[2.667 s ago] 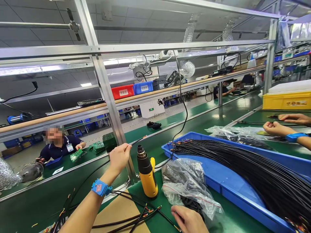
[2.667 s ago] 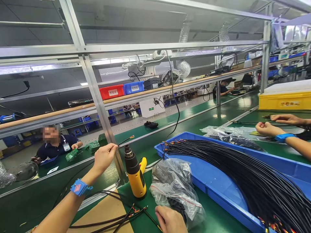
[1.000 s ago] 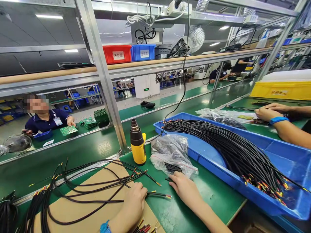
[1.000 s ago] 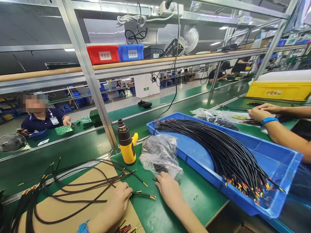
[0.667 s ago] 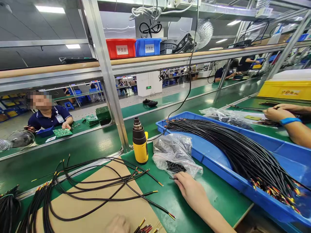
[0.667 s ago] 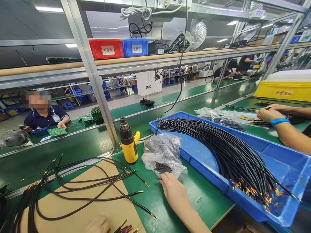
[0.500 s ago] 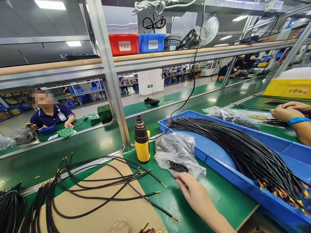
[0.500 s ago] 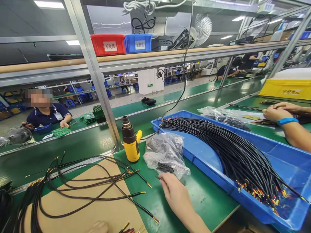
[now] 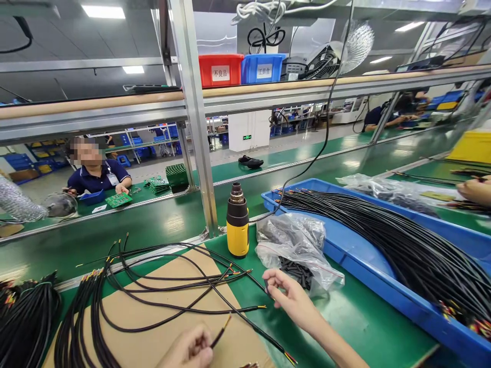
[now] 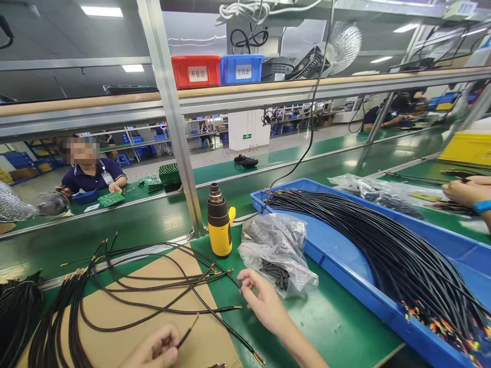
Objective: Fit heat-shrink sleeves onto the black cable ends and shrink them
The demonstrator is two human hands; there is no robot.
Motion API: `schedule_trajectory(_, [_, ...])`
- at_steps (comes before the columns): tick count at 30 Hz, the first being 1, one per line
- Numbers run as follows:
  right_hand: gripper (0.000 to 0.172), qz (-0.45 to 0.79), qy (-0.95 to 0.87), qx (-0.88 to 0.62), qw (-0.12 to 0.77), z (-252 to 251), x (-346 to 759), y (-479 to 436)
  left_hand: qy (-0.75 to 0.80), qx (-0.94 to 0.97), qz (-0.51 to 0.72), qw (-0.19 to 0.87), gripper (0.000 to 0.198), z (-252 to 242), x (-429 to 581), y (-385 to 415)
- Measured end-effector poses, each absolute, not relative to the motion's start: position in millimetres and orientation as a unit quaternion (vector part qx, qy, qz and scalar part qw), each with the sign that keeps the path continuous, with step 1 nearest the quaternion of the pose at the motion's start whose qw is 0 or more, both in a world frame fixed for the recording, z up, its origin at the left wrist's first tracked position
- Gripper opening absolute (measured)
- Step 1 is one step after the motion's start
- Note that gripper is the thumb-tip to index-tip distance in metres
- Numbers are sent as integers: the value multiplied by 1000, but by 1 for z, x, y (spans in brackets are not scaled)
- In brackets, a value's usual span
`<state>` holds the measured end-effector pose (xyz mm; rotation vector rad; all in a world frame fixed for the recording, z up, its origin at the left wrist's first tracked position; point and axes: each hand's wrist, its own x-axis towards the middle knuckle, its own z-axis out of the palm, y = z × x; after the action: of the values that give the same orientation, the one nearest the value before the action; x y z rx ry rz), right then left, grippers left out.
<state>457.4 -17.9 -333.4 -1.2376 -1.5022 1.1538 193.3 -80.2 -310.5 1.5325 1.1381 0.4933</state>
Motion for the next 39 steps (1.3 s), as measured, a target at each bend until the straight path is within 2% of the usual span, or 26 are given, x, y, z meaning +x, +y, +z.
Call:
schedule_trajectory(2, [16,513,-564,-458,456,-326,450,-17,498,571,268,595,49,-294,197,-75])
schedule_trajectory(9, [26,573,-506,-362,534,-279,423,-15,487,556,354,573,40,-245,224,-55])
schedule_trajectory(11, [30,576,-503,-358,535,-271,416,-15,473,541,372,588,39,-245,231,-48])
schedule_trajectory(23, [28,593,-475,-341,553,-261,392,-10,453,500,417,609,40,-256,244,-35])
schedule_trajectory(39, [30,583,-484,-369,539,-251,385,-8,439,584,434,528,35,-264,241,-31])
